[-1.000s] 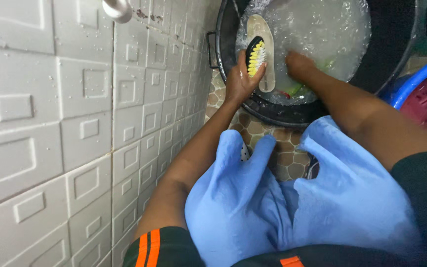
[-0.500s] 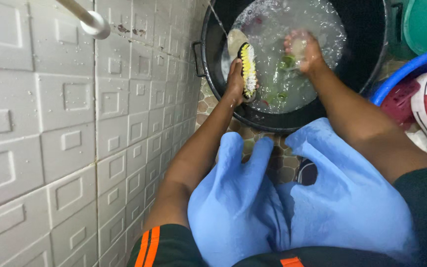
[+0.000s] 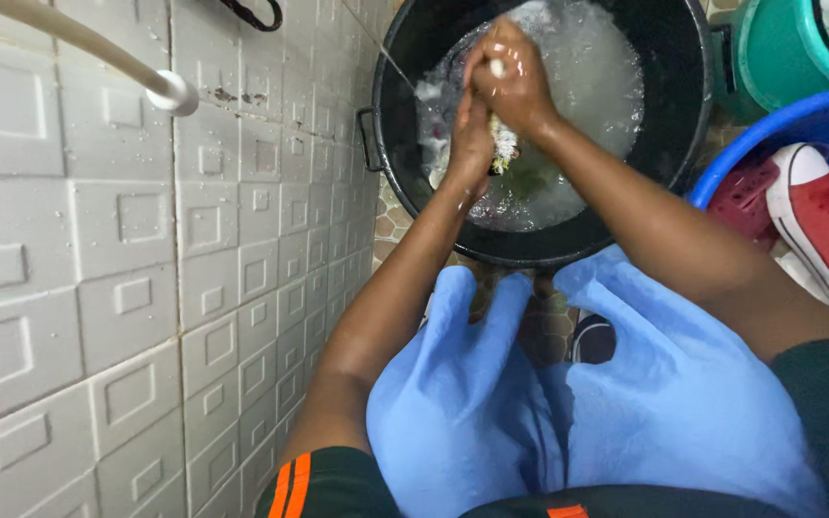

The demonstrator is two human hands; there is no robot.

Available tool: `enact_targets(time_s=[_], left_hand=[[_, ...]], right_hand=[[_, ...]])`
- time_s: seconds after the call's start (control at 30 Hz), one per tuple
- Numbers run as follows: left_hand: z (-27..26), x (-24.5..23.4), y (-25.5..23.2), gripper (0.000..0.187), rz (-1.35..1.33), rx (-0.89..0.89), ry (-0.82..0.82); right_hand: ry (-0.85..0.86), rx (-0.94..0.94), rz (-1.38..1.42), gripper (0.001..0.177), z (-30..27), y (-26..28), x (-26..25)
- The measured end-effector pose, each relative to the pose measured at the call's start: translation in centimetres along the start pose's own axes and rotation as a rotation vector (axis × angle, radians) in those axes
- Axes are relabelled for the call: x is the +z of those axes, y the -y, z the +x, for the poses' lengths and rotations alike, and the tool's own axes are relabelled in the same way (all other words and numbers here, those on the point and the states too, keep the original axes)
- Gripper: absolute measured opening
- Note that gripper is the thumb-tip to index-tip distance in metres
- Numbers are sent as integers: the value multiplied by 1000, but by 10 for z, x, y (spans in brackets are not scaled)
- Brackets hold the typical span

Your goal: The person scrubs a red canvas shoe with a brush in a black bucket of soapy water, rinses it under a tap, and then scrubs the insole separately. The shoe is handled one at a time, with repeated scrubbing and rinsing actions.

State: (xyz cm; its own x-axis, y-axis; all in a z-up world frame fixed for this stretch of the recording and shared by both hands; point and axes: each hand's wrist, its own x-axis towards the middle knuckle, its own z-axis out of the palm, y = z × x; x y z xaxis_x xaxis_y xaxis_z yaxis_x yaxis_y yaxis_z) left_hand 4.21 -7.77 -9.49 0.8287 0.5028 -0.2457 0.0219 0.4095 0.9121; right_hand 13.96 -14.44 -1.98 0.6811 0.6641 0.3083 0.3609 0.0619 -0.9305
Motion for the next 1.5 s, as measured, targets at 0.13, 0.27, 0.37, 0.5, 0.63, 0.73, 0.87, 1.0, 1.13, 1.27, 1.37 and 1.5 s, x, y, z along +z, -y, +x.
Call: enact_targets(time_s=[0.13, 0.27, 0.37, 0.5, 0.63, 0.73, 0.87, 1.0, 1.13, 1.27, 1.37, 1.5], left_hand=[[-2, -17, -5, 49, 32, 49, -56], [-35, 5, -20, 56, -9, -240, -5], [-29, 5, -41, 57, 16, -203, -40], [-31, 5, -43, 55, 0, -169, -46], [-37, 6, -31, 44, -25, -230, 5], [-33, 5, -38, 41, -90, -225, -82], [-42, 6, -48, 36, -87, -259, 32], [-33, 4, -58, 35, -92, -282, -24], [-31, -9, -47, 37, -124, -341, 48], [-52, -4, -37, 36, 12, -376, 153], [-46, -12, -30, 40, -42, -470, 137], [-36, -41, 24, 48, -255, -522, 42]], right_hand=[[53, -115, 84, 23, -20, 7, 16], [-54, 106, -59, 27, -4, 3, -7], [20, -106, -6, 27, -8, 26, -1], [187, -135, -66, 35, -1, 32, 1], [157, -10, -143, 22, 11, 15, -8], [224, -151, -238, 14, 4, 14, 2], [46, 130, 13, 14, 10, 1, 2], [47, -166, 49, 12, -11, 7, 9], [63, -154, 135, 18, -16, -32, 17], [-17, 663, 588, 13, -17, -119, -13], [211, 811, 163, 26, -51, -124, -26], [285, 1140, 686, 69, -73, -91, -20]])
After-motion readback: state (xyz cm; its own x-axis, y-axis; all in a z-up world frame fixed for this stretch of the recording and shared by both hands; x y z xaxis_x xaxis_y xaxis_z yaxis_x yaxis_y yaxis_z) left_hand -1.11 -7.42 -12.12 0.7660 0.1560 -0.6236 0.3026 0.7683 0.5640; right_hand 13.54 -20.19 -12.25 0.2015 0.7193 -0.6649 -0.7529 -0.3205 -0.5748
